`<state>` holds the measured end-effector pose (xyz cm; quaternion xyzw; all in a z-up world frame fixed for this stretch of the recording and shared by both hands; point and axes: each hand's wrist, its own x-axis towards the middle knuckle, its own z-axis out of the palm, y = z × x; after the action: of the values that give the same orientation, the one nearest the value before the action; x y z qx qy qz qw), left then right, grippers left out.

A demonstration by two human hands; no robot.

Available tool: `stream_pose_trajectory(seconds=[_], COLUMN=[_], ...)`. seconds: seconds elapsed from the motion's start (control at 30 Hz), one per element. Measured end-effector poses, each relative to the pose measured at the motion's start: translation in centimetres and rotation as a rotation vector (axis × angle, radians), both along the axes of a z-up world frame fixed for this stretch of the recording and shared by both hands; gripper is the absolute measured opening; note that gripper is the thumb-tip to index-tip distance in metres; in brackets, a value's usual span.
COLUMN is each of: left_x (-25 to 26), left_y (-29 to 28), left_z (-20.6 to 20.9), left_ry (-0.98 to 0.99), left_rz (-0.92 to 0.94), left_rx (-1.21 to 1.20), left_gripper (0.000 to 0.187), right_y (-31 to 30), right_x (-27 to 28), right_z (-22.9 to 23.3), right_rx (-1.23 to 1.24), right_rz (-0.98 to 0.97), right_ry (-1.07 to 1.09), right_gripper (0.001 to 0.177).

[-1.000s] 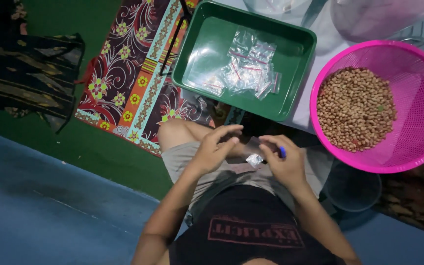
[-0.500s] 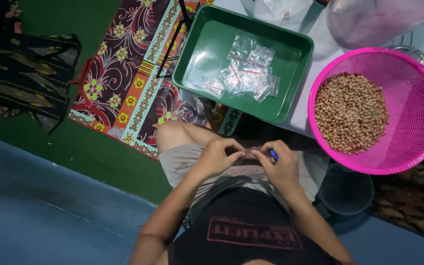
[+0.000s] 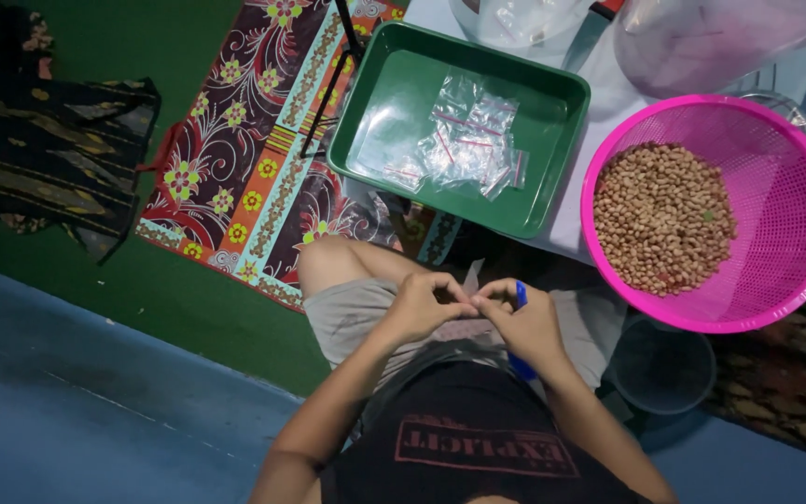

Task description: Scooping peanuts from a basket into small plastic bags using a spoon and sealing them.

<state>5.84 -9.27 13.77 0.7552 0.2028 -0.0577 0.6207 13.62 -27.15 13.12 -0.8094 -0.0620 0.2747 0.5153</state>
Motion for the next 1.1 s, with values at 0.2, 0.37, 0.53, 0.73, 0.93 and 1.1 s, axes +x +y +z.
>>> stream_pose_trajectory(seconds=[0.2,0.37,0.53,0.73,0.93,1.1], left_x=[-0.1,-0.3,-1.0,-0.6,-0.5,-0.5], left_y=[-0.5,-0.6,-0.8,-0.3,0.6,0.9], left_z=[-1.8,-3.3,-1.7,-1.8,-1.0,-0.8], left_ry=[-0.049,-0.223,-0.48,-0.626,-0.705,-0.738], left_rz=[0.051,0.02,-0.178,-0.381,-0.46,-0.429], left_rx=[-0.045,0.208,0.592,0.902,0.898,0.883], left_gripper=[0.007,0.012,0.013,0.021,0.004,0.004], right_y=[-0.6,-0.5,-0.8,-0.7,-1.2,-0.7], right_x=[0.7,-0.2,0.0,0.6,1.2,1.0], right_z=[-1.1,-0.5,-1.7,0.4,0.5,1.2], right_rx=[-0.073,-0.132,-0.166,-0.199,-0.215,-0.082], right_rz=[0.044,0.085,0.069,0.138,0.207,0.166], right_ry=[-0.107,-0.241,-0.245,-0.201,-0.158,-0.071], right_gripper=[0.01,0.011,0.012,0.011,0.011,0.011])
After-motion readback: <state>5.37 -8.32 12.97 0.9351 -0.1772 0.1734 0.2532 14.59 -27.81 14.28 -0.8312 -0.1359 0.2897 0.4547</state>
